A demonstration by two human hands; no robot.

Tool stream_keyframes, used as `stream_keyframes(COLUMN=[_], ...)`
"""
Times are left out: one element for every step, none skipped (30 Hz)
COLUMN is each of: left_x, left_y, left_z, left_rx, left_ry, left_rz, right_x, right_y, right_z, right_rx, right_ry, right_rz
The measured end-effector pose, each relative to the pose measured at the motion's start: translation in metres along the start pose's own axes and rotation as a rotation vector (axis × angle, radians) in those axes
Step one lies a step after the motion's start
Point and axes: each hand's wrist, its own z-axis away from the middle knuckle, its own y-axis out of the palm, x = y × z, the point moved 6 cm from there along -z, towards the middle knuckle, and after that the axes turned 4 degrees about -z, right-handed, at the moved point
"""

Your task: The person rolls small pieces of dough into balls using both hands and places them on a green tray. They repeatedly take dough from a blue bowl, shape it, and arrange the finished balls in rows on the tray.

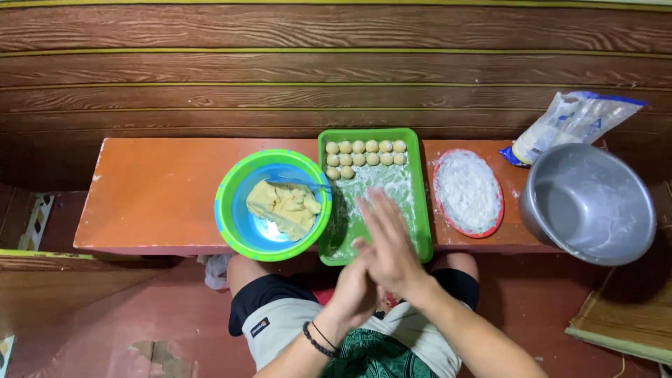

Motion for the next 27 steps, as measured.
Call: stream_keyframes(left_x=[-0.005, -0.009, -0.012, -0.016, -0.021, -0.024, -0.029, -0.035, -0.036, -0.038, -0.037, -0.037, -0.037, -0.038, -0.039, -0.04, -0.041, -0.042, -0.043, -0.045, -0.046, -0.048, -0.05, -0.05, -0.052, -0.053, -0.052], left_y=[0.022, 0.044, 0.042, 0.037, 0.033, 0.03, 0.028, 0.026, 0.025, 0.024, 0.022, 0.023, 0.024, 0.025, 0.025, 0.025, 0.025, 0.025, 0.026, 0.027, 0.027, 0.027, 0.027, 0.028, 0.029, 0.03, 0.03], left_z=[0.014, 0.028, 0.018, 0.008, -0.002, 0.0, 0.0, 0.0, 0.0, -0.001, -0.001, -0.001, -0.001, -0.001, -0.001, -0.001, -0.001, 0.0, 0.0, 0.0, 0.0, 0.0, -0.001, 0.001, 0.003, 0.006, 0.006], left_rx=[0.125, 0.25, 0.243, 0.2, 0.159, 0.155, 0.15, 0.145, 0.143, 0.153, 0.162, 0.157, 0.157, 0.157, 0.158, 0.164, 0.169, 0.168, 0.179, 0.19, 0.188, 0.179, 0.17, 0.17, 0.177, 0.185, 0.182], left_ry=[0.009, 0.017, 0.012, 0.031, 0.055, 0.055, 0.054, 0.053, 0.054, 0.056, 0.056, 0.054, 0.062, 0.071, 0.073, 0.084, 0.093, 0.094, 0.095, 0.096, 0.095, 0.105, 0.116, 0.115, 0.121, 0.127, 0.126], left_rz=[-0.035, -0.071, -0.067, 0.014, 0.095, 0.101, 0.139, 0.178, 0.18, 0.193, 0.208, 0.211, 0.217, 0.222, 0.222, 0.219, 0.214, 0.213, 0.232, 0.252, 0.252, 0.254, 0.255, 0.254, 0.241, 0.228, 0.228], right_x=[0.0, -0.002, 0.0, 0.002, 0.003, 0.003, 0.0, -0.003, -0.008, -0.015, -0.022, -0.016, -0.009, -0.002, -0.009, -0.019, -0.029, -0.033, -0.038, -0.043, -0.029, -0.013, 0.002, 0.003, 0.006, 0.009, 0.009], right_y=[-0.014, -0.029, -0.037, -0.05, -0.064, -0.066, -0.071, -0.077, -0.075, -0.07, -0.064, -0.063, -0.063, -0.063, -0.057, -0.052, -0.046, -0.045, -0.044, -0.043, -0.048, -0.053, -0.058, -0.057, -0.057, -0.057, -0.057], right_z=[-0.003, -0.004, -0.004, -0.003, -0.004, 0.003, 0.007, 0.012, 0.016, 0.02, 0.025, 0.024, 0.025, 0.025, 0.03, 0.035, 0.041, 0.044, 0.045, 0.046, 0.04, 0.033, 0.026, 0.026, 0.026, 0.027, 0.027], right_rx=[-0.125, -0.249, -0.245, -0.326, -0.406, -0.4, -0.451, -0.501, -0.498, -0.45, -0.4, -0.396, -0.406, -0.416, -0.416, -0.432, -0.448, -0.449, -0.436, -0.423, -0.422, -0.408, -0.395, -0.395, -0.405, -0.415, -0.414], right_ry=[-0.071, -0.141, -0.134, -0.154, -0.18, -0.178, -0.125, -0.072, -0.071, -0.041, -0.008, -0.005, -0.012, -0.019, -0.021, 0.013, 0.049, 0.049, 0.058, 0.068, 0.07, 0.043, 0.015, 0.017, -0.024, -0.064, -0.062], right_rz=[-0.148, -0.297, -0.3, -0.364, -0.427, -0.428, -0.308, -0.187, -0.188, -0.215, -0.243, -0.244, -0.215, -0.186, -0.186, -0.207, -0.229, -0.231, -0.212, -0.193, -0.194, -0.213, -0.232, -0.232, -0.214, -0.195, -0.196])
